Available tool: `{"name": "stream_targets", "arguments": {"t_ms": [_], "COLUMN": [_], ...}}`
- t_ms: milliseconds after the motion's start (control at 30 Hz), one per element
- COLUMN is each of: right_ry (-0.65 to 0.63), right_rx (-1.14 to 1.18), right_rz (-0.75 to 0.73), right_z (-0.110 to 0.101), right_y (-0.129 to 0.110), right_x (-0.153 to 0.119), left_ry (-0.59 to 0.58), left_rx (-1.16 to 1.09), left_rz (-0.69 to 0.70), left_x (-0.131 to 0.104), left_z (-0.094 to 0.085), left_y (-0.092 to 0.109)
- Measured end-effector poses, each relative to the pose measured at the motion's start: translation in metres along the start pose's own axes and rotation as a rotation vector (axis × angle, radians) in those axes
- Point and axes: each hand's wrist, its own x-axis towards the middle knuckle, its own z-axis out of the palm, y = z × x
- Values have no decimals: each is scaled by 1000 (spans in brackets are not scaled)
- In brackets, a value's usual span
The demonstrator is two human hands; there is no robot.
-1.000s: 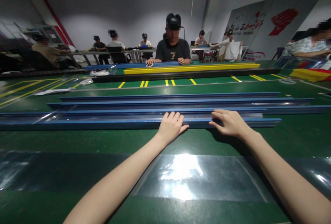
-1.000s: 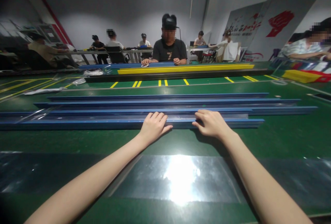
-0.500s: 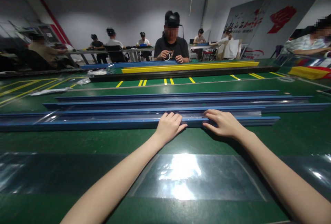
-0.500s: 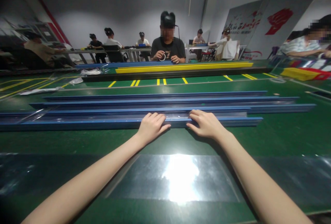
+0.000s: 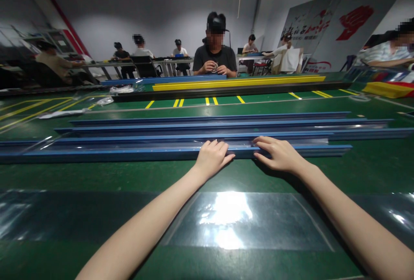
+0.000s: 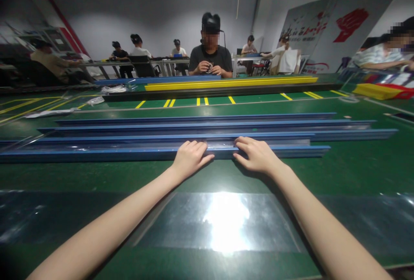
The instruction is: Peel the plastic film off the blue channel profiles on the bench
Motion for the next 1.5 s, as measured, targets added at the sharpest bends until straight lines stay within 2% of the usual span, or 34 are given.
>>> {"name": "stream_targets", "arguments": {"t_ms": [767, 1500], "right_ry": [11, 1], "right_rx": [18, 12], "right_rz": [-3, -69], "right_z": [0, 3], "right_y": [-2, -10], "right_x": [0, 3], "left_ry": [-10, -7], "left_rx": [-5, -6], "left_rz": [-17, -17], "left_x": [0, 0], "left_z": [1, 2], "left_y": [-1, 0]}}
